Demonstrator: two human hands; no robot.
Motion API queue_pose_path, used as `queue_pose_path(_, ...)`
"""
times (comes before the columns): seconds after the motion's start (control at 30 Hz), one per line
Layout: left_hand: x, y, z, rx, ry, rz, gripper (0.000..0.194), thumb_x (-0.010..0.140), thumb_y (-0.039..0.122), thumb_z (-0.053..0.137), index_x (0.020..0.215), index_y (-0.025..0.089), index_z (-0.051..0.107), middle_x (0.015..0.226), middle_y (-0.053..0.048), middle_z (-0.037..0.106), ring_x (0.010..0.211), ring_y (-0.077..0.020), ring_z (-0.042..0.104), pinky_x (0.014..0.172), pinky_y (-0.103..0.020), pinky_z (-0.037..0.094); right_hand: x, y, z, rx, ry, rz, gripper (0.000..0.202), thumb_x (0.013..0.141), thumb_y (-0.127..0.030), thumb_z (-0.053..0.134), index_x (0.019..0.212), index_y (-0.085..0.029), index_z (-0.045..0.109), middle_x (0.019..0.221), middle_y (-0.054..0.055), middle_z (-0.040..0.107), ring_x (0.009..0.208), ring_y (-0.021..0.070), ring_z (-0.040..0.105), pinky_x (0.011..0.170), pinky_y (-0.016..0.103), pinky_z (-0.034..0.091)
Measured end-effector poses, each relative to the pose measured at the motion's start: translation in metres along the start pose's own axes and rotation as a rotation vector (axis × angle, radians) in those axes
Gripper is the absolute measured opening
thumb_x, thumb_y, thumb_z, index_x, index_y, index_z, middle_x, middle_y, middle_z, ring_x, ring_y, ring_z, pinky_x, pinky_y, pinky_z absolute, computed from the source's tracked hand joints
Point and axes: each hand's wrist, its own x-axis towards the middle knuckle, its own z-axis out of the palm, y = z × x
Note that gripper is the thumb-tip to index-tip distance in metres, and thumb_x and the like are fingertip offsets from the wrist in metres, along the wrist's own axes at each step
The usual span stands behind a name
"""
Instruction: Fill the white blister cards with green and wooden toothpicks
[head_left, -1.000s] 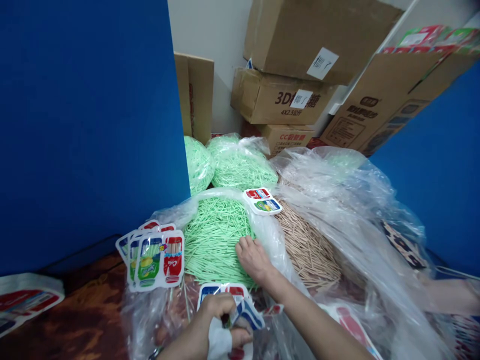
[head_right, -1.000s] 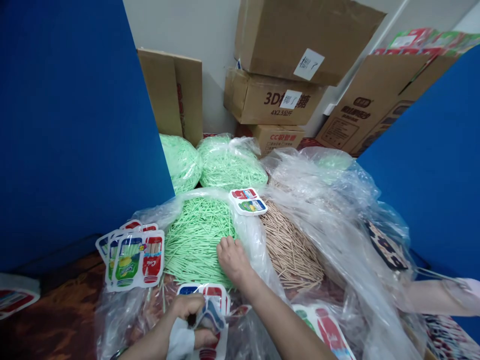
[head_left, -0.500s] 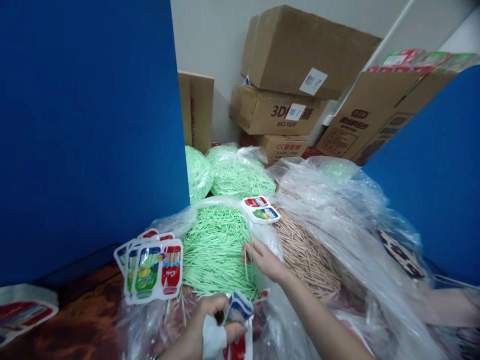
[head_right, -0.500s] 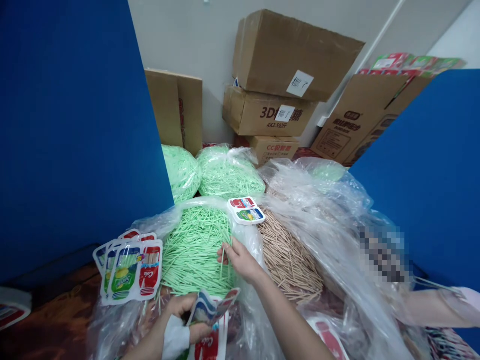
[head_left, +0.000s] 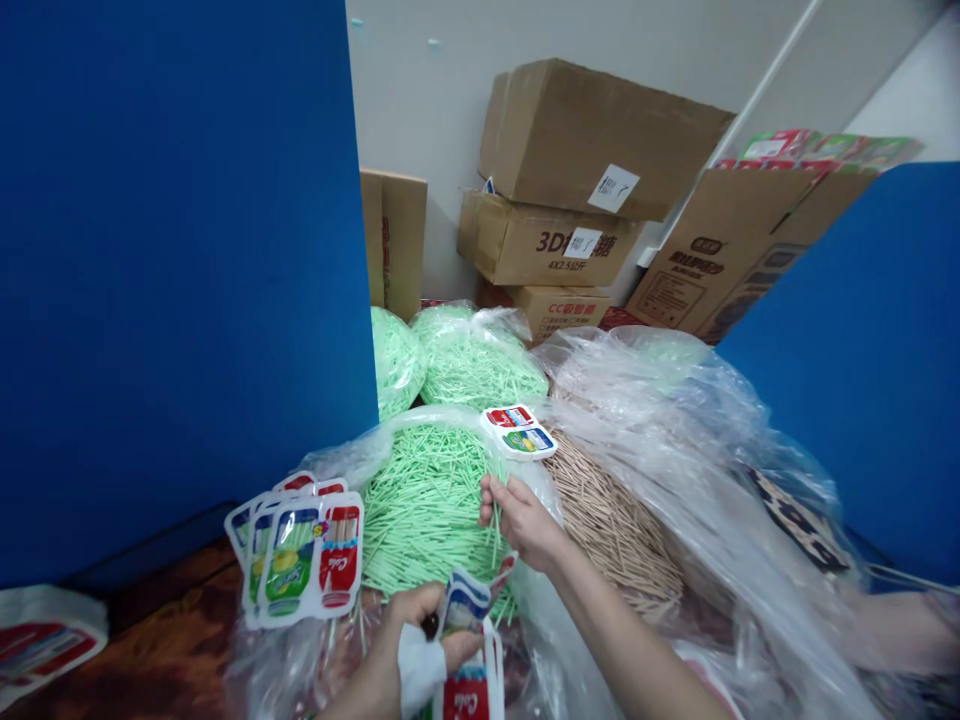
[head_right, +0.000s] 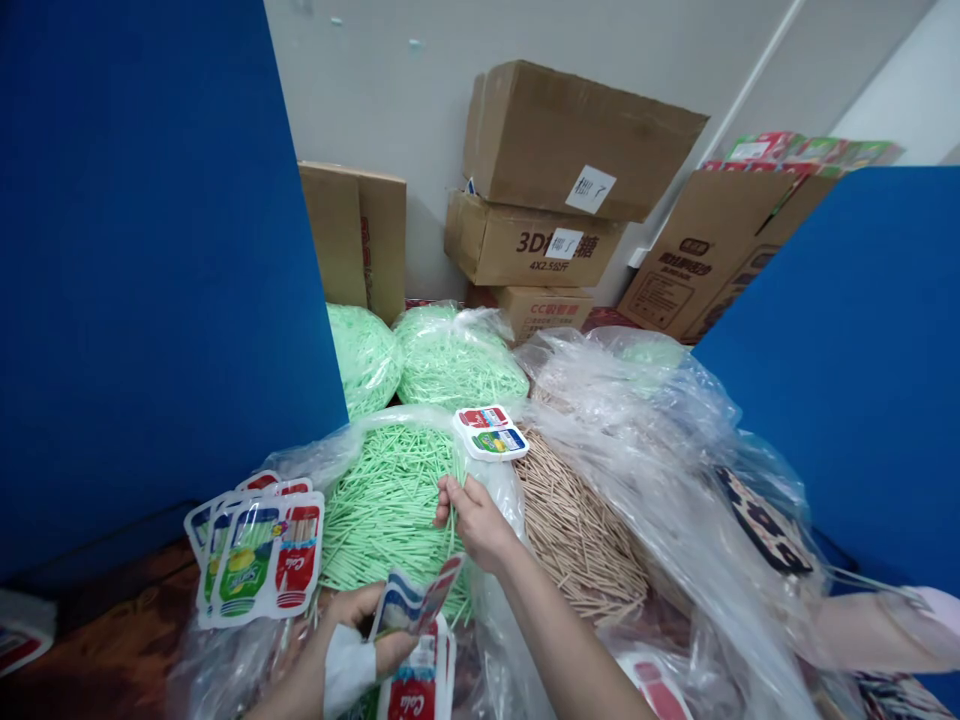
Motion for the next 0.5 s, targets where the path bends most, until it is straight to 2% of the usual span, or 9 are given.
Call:
queue_pose_path(0.13,-0.002,0.010,-0.004,0.223,0.141,0.039,0.029,0.071,0.028,0.066,0.056,0.019,0.043,0.057,0.006,0.037,0.056,-0.0118,0.035,0.054,-0.023,0.030,-0.004,-0.026,0.008,-0.031,0.068,-0.162,0.043,0.074,-0.059,0.065,0.089,-0.020,0.052,0.064,-0.006,0.056,0.052,0.0098,0.056,0.052,0.023,0.044)
queue_pose_path(0.3,-0.001,0.001,-0.002,0.370,0.281,0.218,0.041,0.072,0.024,0.068,0.055,0.021,0.031,0.056,0.007,0.035,0.052,-0.0114,0.036,0.053,-0.023,0.031,-0.027,-0.059,0.030,0.028,0.136,-0.414,0.032,0.085,-0.053,0.055,0.092,-0.023,0.049,0.063,-0.008,0.049,0.056,0.0105,0.057,0.062,0.028,0.050)
queue_pose_path(0.4,0.003,0.000,-0.001,0.416,0.311,0.290,0.038,0.077,0.024,0.063,0.057,0.021,0.031,0.059,0.005,0.038,0.055,-0.0128,0.040,0.055,-0.024,0.032,-0.045,-0.062,0.043,-0.046,0.108,-0.530,0.023,0.094,-0.047,0.045,0.096,-0.024,0.049,0.067,-0.006,0.050,0.063,0.0123,0.060,0.076,0.035,0.051)
queue_pose_path(0.5,0.009,0.005,-0.002,0.454,0.303,0.292,0.035,0.083,0.026,0.059,0.060,0.022,0.032,0.063,0.004,0.042,0.059,-0.0143,0.044,0.057,-0.025,0.034,-0.057,-0.057,0.052,-0.114,0.056,-0.590,0.019,0.097,-0.041,0.039,0.096,-0.024,0.047,0.068,-0.006,0.050,0.069,0.0130,0.061,0.087,0.039,0.048)
